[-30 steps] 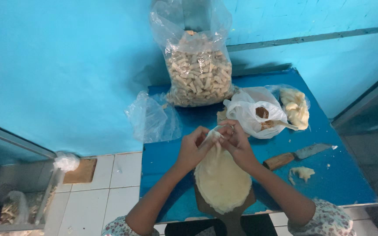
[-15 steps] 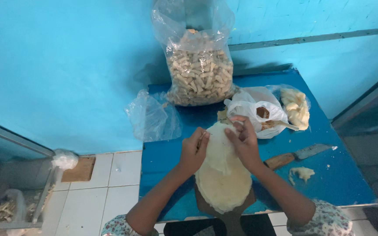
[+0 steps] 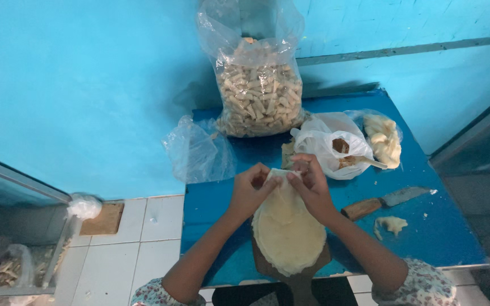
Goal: The person works at a blue table with round white dough discs. They stretch and peel a thin outer layer off each disc by hand, set the peeled layer aside, and stack the finished discs on a wooden board, repeating the process for several discs.
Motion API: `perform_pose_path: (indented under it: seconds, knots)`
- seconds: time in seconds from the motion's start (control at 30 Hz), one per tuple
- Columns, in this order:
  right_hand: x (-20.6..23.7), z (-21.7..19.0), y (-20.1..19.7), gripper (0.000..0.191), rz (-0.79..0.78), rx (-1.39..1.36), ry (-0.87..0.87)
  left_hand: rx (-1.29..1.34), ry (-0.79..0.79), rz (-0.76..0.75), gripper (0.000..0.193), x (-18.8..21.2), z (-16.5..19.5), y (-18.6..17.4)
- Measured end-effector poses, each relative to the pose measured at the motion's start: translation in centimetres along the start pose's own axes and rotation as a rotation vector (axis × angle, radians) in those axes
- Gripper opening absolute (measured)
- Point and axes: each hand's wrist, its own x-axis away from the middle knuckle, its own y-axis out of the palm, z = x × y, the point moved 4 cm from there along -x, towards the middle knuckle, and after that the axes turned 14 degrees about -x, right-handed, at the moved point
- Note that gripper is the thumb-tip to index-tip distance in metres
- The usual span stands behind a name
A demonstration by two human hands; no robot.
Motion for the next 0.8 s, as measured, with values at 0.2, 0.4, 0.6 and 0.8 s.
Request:
perform_pose_path:
  seconds: [0.2, 0.4, 0.6, 0.8]
  knots:
    - [-0.5, -0.8, 1.1, 0.065, -0.111, 0.073, 0.049, 0.014, 0.131, -0.074, 0.015, 0.5, 0.6, 0.1]
    - [-0.2, -0.4, 0.2, 0.053, 0.010, 0.126, 0.100, 0.017, 0.146, -0.040, 0.018, 0.8, 0.6, 0.0]
    - [-0.3, -0.3, -1.2, 0.048, 0.103, -0.027, 0.036, 0.182, -0.030, 0.174, 0.023, 0.2, -1.2, -0.9]
    - [-0.3, 0.0, -0.3, 0.047, 0.028, -0.118, 0.108, 0.024, 0.132, -0.062, 0.026, -0.2, -0.2, -0.2]
